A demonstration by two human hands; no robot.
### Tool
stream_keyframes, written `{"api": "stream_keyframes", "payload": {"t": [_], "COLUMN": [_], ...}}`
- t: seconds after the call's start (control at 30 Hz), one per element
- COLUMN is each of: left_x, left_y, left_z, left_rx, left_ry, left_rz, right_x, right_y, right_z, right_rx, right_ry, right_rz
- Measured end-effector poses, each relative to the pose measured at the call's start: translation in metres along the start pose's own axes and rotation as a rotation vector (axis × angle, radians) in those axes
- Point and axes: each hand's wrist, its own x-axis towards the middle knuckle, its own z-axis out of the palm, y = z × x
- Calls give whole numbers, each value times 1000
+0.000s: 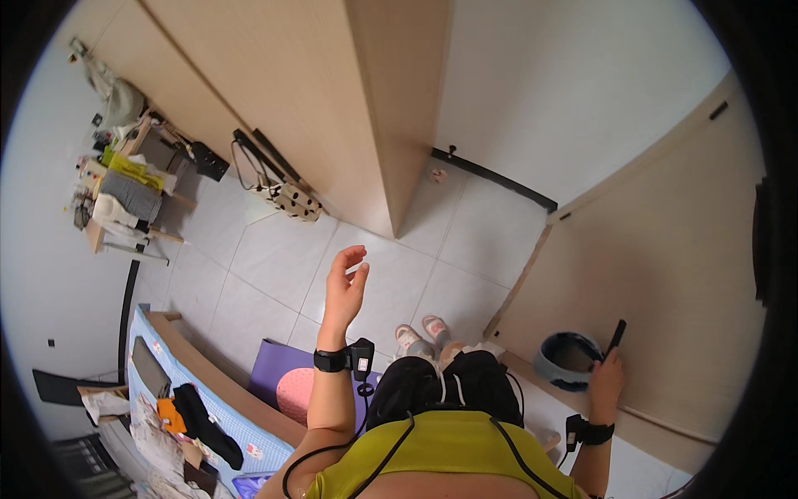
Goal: The person gathers items of clothing from a bed, including a black shirt, an orange shirt, and a pair of trousers, and sorts them into a wardrobe. The person then takes hangers from the wardrobe, picks up a white shirt from the bed, and places a bag and a pack of diapers into a top cupboard.
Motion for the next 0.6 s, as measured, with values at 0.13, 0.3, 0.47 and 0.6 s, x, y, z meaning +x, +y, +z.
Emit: {"api": "stream_keyframes", "payload": {"t": [0.13, 0.3, 0.47, 0.6], "left_x": [-21, -35, -58, -63], "left_y": [-19, -23, -24, -37], "left_z": [-37, -34, -70, -101], "left_rx": [21, 38, -10, 5], "left_ry": [47, 92, 176, 226], "left_rz": [58, 84, 70, 20], "right_x": [-10, -44, -22, 2], "right_y": [57, 50, -9, -49], "right_z": [36, 19, 15, 12], "right_rx": [154, 38, -6, -30], "right_ry": [216, 283, 285, 295], "right_rz": [-174, -108, -216, -306]}}
